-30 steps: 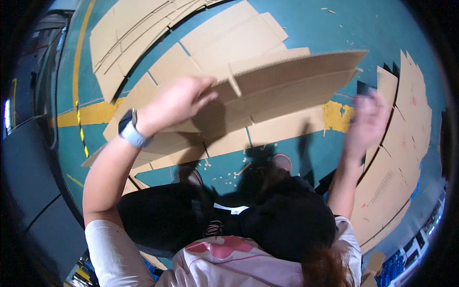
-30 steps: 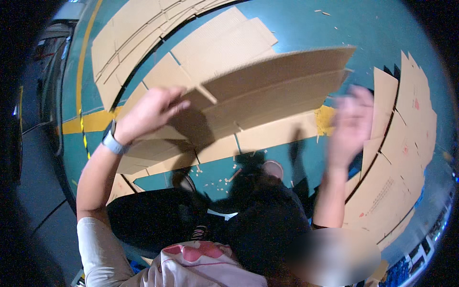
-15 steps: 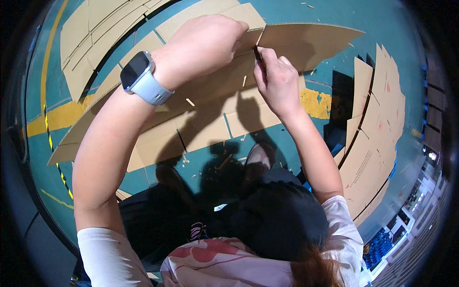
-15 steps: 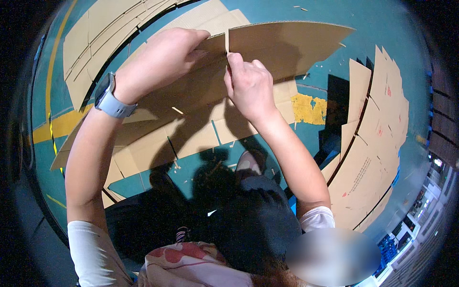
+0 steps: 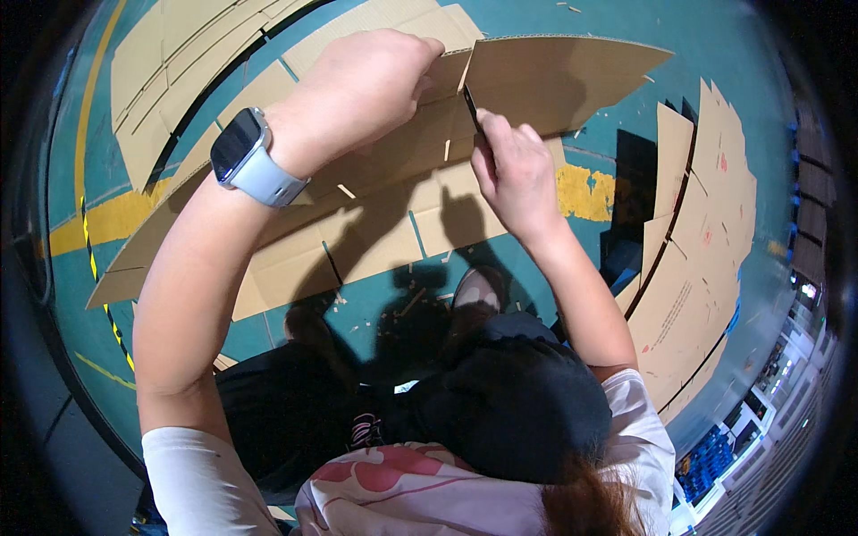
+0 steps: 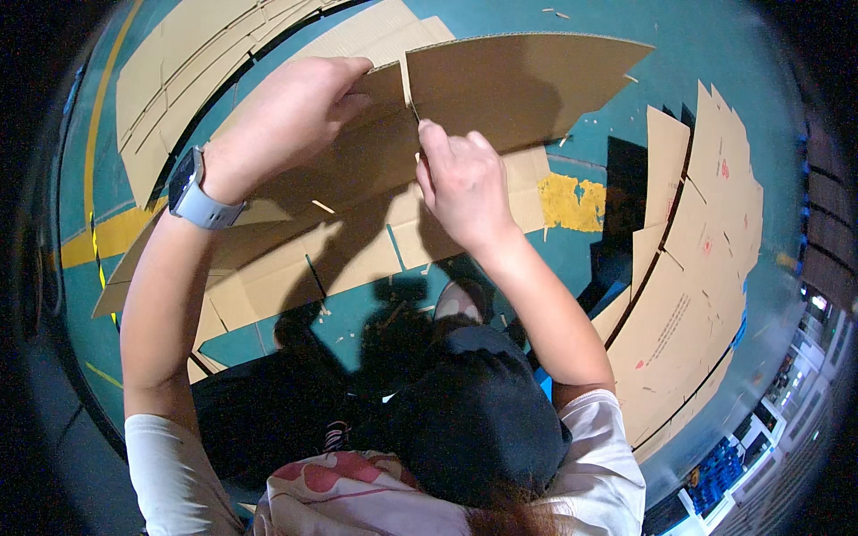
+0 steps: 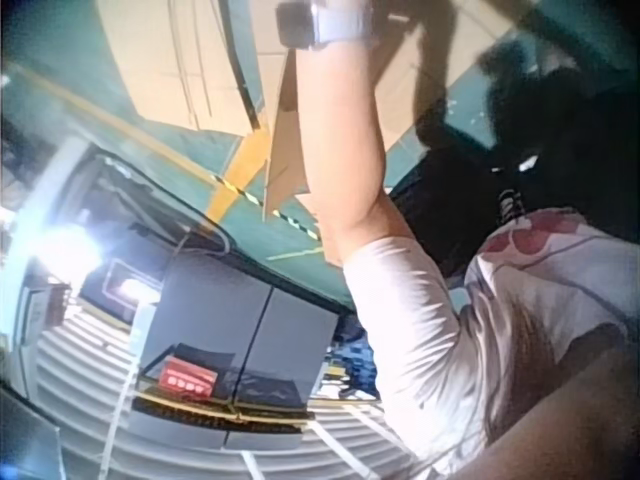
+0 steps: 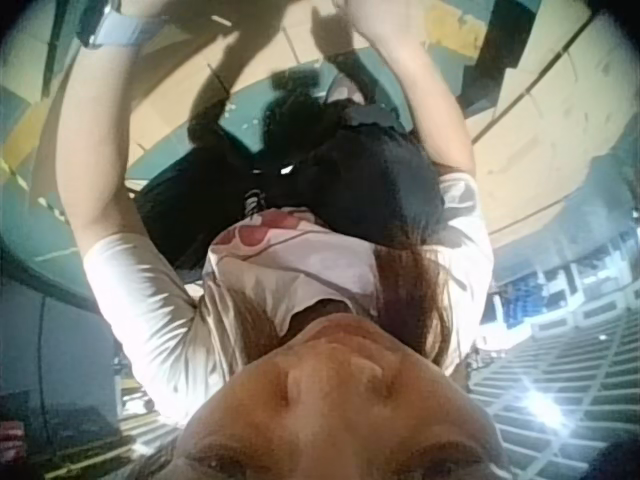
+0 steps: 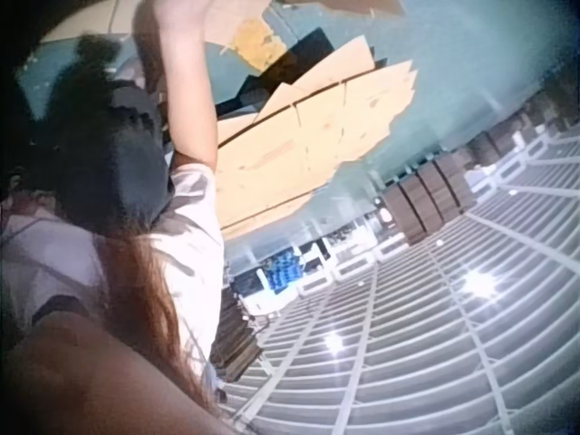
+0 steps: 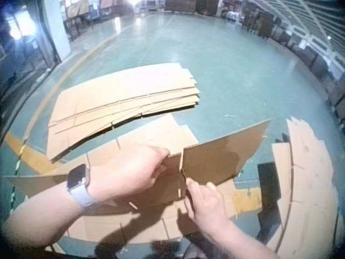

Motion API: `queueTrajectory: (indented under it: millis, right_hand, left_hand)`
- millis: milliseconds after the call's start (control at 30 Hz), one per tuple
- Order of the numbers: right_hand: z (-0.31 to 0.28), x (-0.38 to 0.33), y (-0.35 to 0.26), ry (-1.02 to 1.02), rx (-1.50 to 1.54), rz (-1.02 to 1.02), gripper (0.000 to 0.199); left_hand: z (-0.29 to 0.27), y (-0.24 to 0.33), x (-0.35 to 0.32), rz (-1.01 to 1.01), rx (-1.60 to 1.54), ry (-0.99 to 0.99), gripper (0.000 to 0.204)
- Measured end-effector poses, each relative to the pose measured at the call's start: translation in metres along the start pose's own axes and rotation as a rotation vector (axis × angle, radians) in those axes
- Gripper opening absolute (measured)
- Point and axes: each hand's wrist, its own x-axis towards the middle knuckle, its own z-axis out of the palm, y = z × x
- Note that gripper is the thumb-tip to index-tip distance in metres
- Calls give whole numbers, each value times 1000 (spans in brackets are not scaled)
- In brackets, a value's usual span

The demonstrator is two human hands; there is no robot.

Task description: The person uses a utility knife to cut and score a large piece of cardboard on the floor. They repeatedly score the cardboard along pre-printed lines and then fold and tear the material to separate sections.

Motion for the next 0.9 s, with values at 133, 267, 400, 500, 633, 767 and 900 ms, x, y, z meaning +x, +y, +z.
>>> queueTrajectory:
  millis: [133, 267, 400, 500, 633, 767, 900]
  right_hand:
    - [7, 17, 13, 22, -13, -35, 24]
    - [11, 18, 13, 9, -35, -27, 23]
    - [12, 9, 10, 11, -34, 12, 27]
    - [12, 0, 7, -1, -10, 32, 30]
    - [13, -7, 5, 8, 24, 89, 25]
    - [-6, -24, -23, 12, 81, 138, 28]
    - [-24, -65, -16, -113, 177, 336, 23]
  left_hand:
    - [0, 3, -2, 22, 27, 21, 14]
    - [2, 2, -4, 45, 46, 59, 15]
    - [6, 1, -3, 31, 55, 61, 18]
    - [9, 1, -3, 16, 51, 60, 18]
    - [8, 1, -3, 39, 44, 88, 17]
    - [-1, -5, -15, 30, 3, 39, 19]
    - [-45, -41, -60, -79, -85, -320, 28]
